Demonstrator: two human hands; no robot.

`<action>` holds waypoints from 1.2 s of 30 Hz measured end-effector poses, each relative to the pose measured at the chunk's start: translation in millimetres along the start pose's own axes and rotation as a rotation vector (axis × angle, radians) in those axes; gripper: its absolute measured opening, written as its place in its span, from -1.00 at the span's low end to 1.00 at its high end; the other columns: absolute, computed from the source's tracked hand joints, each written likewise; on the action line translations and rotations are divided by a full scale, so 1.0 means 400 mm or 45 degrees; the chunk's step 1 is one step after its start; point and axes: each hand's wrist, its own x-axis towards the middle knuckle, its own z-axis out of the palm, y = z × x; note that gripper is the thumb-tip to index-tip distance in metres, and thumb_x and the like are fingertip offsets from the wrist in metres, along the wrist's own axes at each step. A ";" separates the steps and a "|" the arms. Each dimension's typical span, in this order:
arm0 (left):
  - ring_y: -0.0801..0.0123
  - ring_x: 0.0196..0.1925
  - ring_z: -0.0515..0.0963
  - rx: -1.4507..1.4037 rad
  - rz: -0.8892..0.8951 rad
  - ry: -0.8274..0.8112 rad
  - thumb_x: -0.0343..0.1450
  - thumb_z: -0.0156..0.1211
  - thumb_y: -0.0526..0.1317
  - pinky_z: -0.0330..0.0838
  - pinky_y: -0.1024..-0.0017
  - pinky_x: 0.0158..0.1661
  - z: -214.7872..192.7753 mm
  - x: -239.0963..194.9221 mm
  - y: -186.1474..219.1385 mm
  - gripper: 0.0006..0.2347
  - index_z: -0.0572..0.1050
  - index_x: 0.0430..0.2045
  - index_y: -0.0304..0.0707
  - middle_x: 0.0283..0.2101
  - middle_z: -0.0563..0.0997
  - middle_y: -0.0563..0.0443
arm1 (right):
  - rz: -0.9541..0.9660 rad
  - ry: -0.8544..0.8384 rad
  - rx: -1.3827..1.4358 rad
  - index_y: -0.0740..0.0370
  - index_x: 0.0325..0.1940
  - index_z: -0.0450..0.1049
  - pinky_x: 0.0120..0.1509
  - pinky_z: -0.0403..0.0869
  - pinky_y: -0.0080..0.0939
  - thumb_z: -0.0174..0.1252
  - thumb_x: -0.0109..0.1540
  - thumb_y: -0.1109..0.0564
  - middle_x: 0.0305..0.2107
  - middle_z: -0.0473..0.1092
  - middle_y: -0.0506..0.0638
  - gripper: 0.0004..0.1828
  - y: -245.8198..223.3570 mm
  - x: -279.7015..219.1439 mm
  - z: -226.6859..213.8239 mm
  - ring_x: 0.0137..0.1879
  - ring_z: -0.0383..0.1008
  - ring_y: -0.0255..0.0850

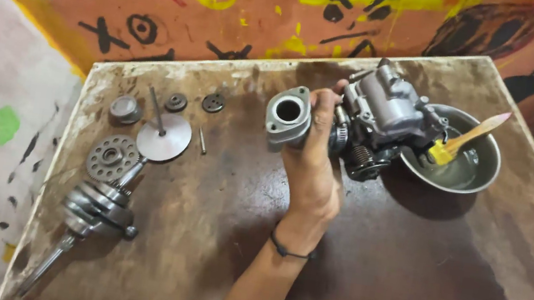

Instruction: Cleaning a motorcycle carburetor component with a cloth.

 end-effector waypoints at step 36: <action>0.66 -0.25 0.53 0.909 -0.085 -0.478 0.38 0.42 -0.32 0.48 0.57 -0.18 -0.014 -0.105 0.139 -0.85 0.53 -0.31 -0.29 -0.30 0.60 0.19 | -0.946 1.795 -0.847 -0.02 -0.17 0.51 0.12 0.37 0.14 0.41 -0.03 0.11 0.05 0.16 0.21 -0.63 -0.318 0.076 -0.088 0.13 0.31 0.17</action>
